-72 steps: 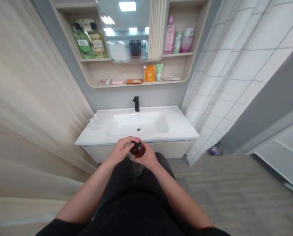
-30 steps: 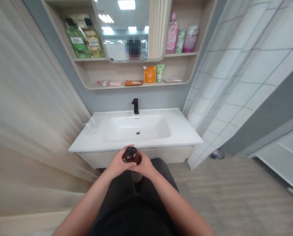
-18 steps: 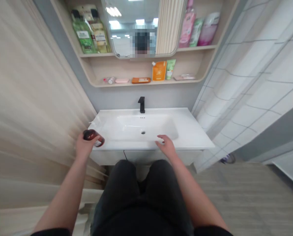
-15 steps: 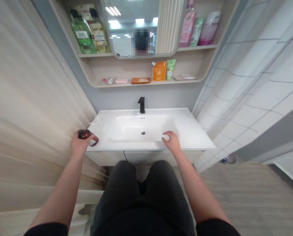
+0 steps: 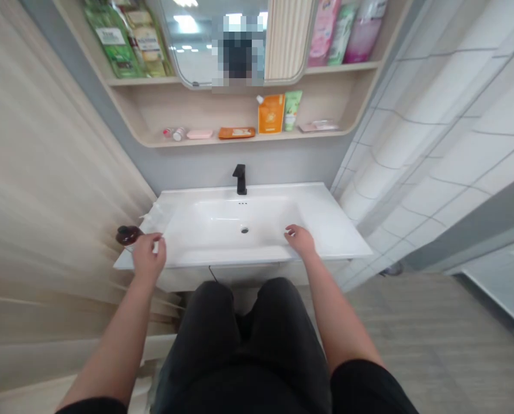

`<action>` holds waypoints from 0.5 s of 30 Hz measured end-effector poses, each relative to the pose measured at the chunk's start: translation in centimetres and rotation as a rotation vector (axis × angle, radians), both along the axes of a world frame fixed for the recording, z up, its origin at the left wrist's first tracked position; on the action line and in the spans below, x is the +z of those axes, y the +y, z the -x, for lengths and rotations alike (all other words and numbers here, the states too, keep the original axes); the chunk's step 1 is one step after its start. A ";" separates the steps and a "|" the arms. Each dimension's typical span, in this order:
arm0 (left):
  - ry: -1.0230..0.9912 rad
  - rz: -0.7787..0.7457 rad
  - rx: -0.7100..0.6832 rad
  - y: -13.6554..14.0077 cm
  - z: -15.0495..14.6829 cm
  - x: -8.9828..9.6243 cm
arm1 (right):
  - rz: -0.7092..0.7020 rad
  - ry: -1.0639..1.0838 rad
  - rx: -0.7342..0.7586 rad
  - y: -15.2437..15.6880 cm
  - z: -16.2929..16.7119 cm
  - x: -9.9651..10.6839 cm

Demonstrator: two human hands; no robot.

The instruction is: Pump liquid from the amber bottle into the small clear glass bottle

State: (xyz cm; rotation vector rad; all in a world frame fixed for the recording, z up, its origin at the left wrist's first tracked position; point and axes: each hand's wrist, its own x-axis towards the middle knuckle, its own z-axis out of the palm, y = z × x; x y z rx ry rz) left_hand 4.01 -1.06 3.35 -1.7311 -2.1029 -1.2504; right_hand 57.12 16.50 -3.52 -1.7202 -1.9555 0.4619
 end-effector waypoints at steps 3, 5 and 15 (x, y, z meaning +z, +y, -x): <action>-0.052 0.217 -0.276 3.1 -2.5 -2.5 | 0.000 -0.012 -0.005 -0.4 0.0 0.4; -0.086 0.287 -0.274 4.7 -3.3 -4.0 | -0.001 -0.003 0.007 -0.5 -0.1 0.6; 0.123 0.358 -0.207 4.9 -3.2 -6.3 | -0.003 -0.012 0.033 -0.5 -0.3 0.4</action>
